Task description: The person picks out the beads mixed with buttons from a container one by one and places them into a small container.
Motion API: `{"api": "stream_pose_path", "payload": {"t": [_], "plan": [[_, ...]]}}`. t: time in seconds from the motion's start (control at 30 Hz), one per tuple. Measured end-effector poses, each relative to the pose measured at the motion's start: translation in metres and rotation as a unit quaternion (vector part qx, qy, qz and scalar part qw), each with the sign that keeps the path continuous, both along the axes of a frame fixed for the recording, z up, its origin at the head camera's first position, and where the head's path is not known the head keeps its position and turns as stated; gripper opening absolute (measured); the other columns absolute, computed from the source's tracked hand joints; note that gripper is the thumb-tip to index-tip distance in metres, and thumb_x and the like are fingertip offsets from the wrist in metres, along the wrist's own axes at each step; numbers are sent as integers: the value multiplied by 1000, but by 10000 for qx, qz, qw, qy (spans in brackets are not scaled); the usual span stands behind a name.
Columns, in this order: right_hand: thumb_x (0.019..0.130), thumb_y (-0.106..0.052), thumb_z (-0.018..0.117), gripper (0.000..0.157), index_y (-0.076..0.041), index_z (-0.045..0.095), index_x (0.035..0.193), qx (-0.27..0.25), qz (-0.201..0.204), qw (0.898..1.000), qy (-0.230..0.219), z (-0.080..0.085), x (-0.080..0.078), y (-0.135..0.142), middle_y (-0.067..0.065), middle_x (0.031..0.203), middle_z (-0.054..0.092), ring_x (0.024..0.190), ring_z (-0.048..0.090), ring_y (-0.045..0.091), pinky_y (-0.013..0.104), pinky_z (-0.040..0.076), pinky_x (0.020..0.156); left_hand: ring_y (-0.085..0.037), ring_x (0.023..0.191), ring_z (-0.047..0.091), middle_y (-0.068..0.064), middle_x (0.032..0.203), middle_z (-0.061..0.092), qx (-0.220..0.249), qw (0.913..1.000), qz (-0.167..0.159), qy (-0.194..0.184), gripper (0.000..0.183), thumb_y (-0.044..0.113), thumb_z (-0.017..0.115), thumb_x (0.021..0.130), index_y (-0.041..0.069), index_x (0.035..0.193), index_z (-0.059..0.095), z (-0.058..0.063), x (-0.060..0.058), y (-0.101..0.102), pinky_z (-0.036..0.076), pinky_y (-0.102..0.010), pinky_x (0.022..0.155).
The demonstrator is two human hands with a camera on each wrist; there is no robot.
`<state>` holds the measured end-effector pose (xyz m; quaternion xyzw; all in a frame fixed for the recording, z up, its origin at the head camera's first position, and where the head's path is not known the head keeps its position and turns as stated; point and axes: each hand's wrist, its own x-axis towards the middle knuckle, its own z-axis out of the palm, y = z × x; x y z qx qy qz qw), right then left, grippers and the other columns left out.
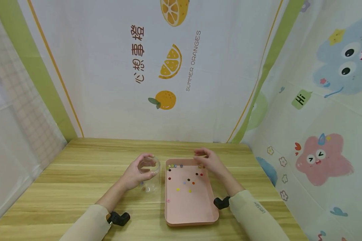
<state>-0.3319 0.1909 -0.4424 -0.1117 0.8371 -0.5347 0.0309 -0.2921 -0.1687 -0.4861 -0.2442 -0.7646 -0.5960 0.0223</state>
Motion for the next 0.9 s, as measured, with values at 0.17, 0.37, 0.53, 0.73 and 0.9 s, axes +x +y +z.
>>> {"api": "stream_pose_path", "payload": {"t": [0.17, 0.37, 0.53, 0.73, 0.9], "plan": [[107, -24, 73, 37, -14, 69, 142, 131, -126, 9998, -22, -4, -3, 8, 10, 131, 71, 105, 72, 32, 49, 59, 86, -49, 134, 63, -27, 141, 65, -24, 10000, 0, -5, 64, 11, 80, 96, -1, 151, 48, 0, 0, 0, 54, -64, 110], [107, -22, 72, 35, -8, 70, 139, 342, -125, 9993, 69, -5, -4, 14, 13, 127, 72, 99, 70, 26, 49, 60, 86, -48, 134, 63, -27, 141, 64, -43, 10000, -19, -10, 66, 11, 79, 97, -3, 152, 46, 0, 0, 0, 54, -65, 110], [107, -15, 70, 33, -2, 69, 137, 545, -69, 9985, 87, -4, -4, 13, 18, 126, 73, 100, 73, 40, 54, 64, 90, -48, 133, 63, -27, 140, 65, -37, 10000, -18, 27, 65, 11, 80, 96, -1, 151, 48, 1, 0, 0, 54, -65, 110], [108, -14, 66, 37, 5, 65, 141, 976, 123, 9947, -287, -5, -4, 8, 20, 126, 73, 79, 74, 30, 40, 63, 70, -48, 133, 64, -27, 140, 65, -40, 10000, -13, 8, 63, 11, 80, 97, 2, 150, 49, 0, 1, 0, 56, -62, 109], [107, -17, 67, 39, 0, 64, 142, 1210, 147, 9905, -639, -3, -3, 3, 22, 136, 71, 74, 76, 27, 29, 48, 54, -49, 133, 64, -27, 141, 65, -32, 10000, -15, -32, 63, 11, 80, 97, 3, 151, 49, 0, 1, -1, 56, -62, 109]]}}
